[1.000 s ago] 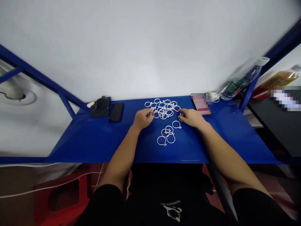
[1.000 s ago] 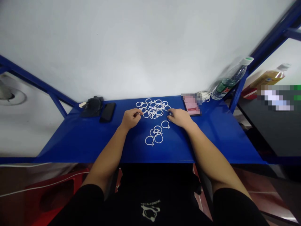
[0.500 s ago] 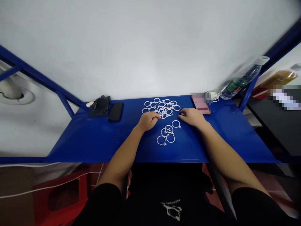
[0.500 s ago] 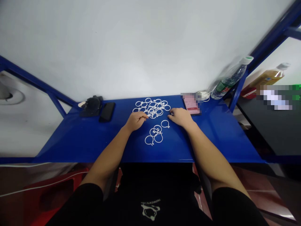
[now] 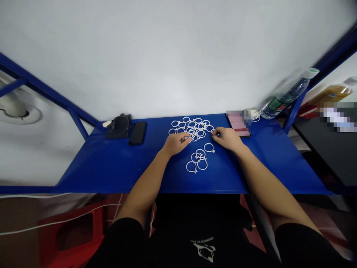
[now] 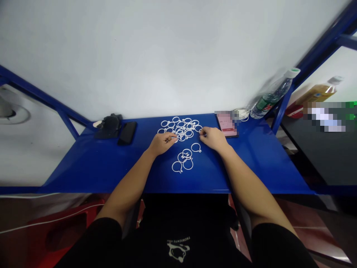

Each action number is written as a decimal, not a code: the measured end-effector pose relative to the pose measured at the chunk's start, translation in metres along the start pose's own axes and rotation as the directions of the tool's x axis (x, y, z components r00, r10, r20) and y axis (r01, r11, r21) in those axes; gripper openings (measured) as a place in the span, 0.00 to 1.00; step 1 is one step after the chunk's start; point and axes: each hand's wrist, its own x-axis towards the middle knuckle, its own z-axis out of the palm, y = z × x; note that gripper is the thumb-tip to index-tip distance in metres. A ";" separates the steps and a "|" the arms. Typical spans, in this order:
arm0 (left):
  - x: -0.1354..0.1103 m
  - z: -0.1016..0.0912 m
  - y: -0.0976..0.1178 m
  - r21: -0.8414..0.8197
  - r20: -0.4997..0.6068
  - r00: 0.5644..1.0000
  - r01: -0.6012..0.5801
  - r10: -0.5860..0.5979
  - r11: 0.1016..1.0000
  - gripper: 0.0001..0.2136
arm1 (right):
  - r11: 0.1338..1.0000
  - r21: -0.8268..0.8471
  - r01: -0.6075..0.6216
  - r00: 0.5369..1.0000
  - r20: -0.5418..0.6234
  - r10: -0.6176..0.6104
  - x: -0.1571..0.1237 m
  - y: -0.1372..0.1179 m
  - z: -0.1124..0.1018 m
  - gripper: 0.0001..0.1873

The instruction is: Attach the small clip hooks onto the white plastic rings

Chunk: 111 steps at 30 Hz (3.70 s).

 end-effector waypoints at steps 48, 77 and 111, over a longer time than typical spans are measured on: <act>0.012 -0.015 -0.021 0.288 0.059 0.872 0.451 -0.486 0.845 0.20 | 0.936 0.193 0.295 0.921 -0.319 -0.225 -0.003 0.001 0.008 0.17; 0.008 -0.014 -0.017 0.050 -0.337 0.908 0.282 -0.250 0.958 0.10 | 0.945 0.194 0.262 0.950 -0.226 -0.217 -0.003 0.000 0.003 0.16; 0.007 -0.011 -0.022 0.078 -0.364 0.925 0.148 -0.110 0.986 0.13 | 0.906 0.267 0.328 0.944 -0.062 -0.324 -0.006 -0.002 0.005 0.31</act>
